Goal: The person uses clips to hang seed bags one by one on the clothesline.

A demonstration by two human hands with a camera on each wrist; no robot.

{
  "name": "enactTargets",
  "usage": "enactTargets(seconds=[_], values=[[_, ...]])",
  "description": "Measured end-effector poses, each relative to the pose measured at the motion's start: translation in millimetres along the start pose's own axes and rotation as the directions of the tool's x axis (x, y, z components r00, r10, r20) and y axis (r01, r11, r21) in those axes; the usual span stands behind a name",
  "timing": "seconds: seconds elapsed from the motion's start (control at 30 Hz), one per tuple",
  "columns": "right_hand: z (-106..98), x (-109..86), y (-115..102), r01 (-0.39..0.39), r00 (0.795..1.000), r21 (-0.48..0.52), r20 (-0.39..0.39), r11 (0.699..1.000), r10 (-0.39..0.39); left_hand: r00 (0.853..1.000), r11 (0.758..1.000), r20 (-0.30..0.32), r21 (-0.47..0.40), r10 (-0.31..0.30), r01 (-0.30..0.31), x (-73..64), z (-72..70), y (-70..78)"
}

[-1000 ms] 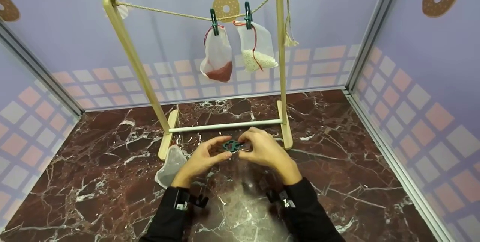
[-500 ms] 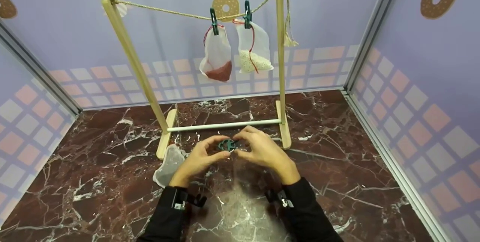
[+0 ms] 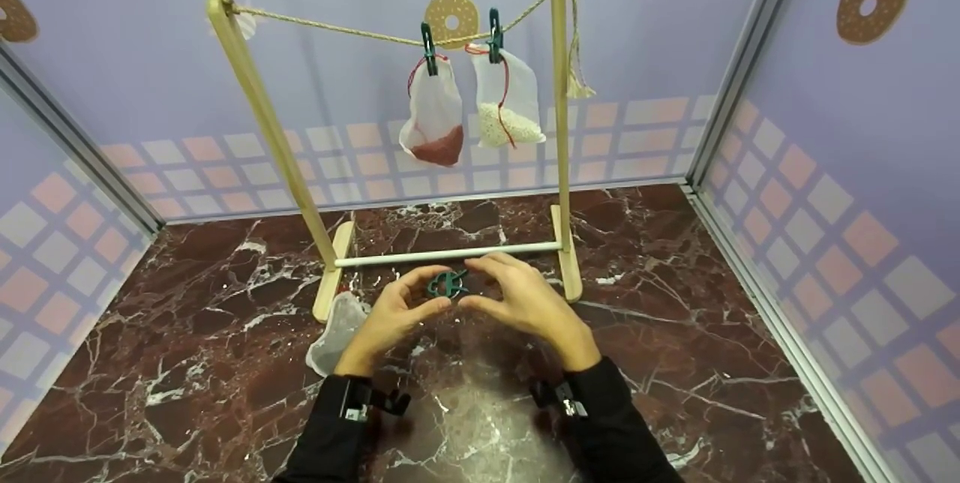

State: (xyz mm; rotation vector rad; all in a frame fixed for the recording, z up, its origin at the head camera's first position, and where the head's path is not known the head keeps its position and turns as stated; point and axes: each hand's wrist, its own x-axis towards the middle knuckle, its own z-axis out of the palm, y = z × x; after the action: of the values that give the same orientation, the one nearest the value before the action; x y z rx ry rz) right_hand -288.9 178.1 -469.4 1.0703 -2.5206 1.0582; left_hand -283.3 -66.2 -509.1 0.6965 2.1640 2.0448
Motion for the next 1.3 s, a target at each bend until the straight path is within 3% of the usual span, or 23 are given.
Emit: enactTargets(seconds=[0.1,0.33,0.6,0.87,1.1,1.3], values=[[1,-0.6,0,0.001,1.000,0.028,-0.005,1.000,0.000,1.000,1.000,0.006,-0.010,0.002,-0.002,-1.3,0.9,4.6],[3,0.0,1,0.008,1.000,0.049,-0.022,0.999,-0.007,1.000,0.999,0.010,-0.031,0.007,-0.006,-8.8,3.4,30.4],[6,2.8,-1,0.030,0.998,0.125,-0.065,0.992,-0.022,1.000,0.999,0.021,-0.043,0.001,0.000,-10.0,3.2,31.5],[9,3.3,-5,0.041,0.994,0.161,-0.111,0.986,-0.023,1.000,1.000,0.016,-0.025,-0.005,0.005,-2.1,0.6,10.4],[10,3.3,-10,0.088,0.981,0.145,-0.186,0.986,-0.060,0.999,0.999,0.027,-0.019,0.037,-0.037,-2.6,-0.4,15.3],[6,5.9,-28,0.156,0.960,0.139,-0.255,0.978,-0.117,0.996,0.997,0.043,0.013,0.077,-0.077,-4.2,-1.6,19.7]])
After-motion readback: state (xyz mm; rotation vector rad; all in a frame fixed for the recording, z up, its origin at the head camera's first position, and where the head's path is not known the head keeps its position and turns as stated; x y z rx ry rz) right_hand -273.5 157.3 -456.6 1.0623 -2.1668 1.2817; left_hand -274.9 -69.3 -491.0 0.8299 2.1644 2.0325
